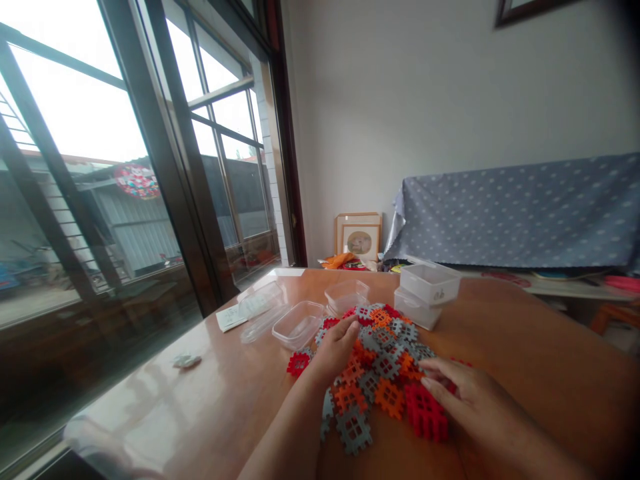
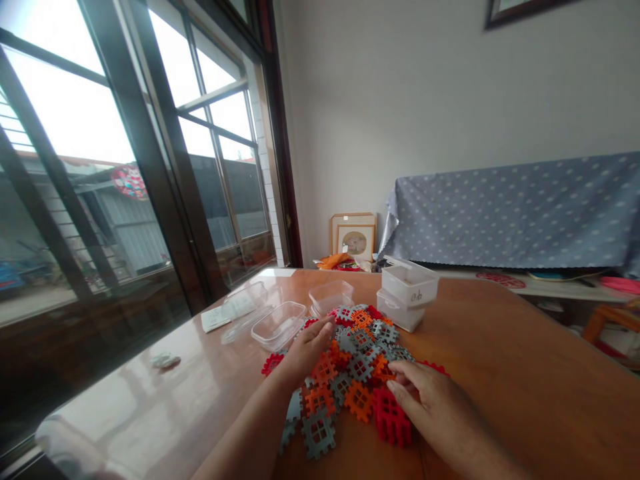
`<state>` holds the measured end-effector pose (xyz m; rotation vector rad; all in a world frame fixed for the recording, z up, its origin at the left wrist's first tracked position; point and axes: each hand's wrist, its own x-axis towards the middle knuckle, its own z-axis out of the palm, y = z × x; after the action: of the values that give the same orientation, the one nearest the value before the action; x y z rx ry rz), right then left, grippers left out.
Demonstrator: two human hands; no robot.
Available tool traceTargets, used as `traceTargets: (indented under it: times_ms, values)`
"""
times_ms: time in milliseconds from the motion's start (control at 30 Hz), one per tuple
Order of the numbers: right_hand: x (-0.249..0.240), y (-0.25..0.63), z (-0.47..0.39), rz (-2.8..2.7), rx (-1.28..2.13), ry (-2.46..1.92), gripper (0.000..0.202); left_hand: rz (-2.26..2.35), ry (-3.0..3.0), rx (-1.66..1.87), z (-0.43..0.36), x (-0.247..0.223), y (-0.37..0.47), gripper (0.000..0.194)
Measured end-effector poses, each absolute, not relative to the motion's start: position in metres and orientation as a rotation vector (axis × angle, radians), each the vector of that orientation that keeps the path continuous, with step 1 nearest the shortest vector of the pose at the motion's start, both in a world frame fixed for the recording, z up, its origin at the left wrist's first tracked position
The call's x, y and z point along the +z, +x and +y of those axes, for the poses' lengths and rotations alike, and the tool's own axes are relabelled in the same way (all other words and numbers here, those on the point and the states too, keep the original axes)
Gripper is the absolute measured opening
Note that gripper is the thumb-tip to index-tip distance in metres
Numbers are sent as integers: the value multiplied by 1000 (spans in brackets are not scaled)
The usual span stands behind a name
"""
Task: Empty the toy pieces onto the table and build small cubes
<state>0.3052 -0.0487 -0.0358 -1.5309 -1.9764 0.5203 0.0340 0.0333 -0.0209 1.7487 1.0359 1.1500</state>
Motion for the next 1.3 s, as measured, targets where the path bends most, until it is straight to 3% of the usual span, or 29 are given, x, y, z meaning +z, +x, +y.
traceTargets:
  times_ms: [100,233,433,567,733,933,1300]
  values:
    - [-34,304,-50,-1984,513,-1535,41,1007,1623,1244,37,-18,27,46]
    - [-33,304,-51,-1972,521,-1552,39,1340,1600,1373,52,-26,11,32]
    - [-35,304,-51,-1982,560,-1544,41,1789,1962,1022,56,-38,4,16]
    - [-34,303,-53,-1972,561,-1546,40,1699,2142,935,50,-41,14,26]
    - [-31,302,-52,-1975,552,-1538,40,1342,1789,1336,66,-50,17,23]
    - [-31,302,-51,-1993,510,-1521,39,1323,1533,1655,72,-51,10,22]
    - [-29,301,-51,-2025,510,-1461,38,1473,1385,1568,33,-22,-20,28]
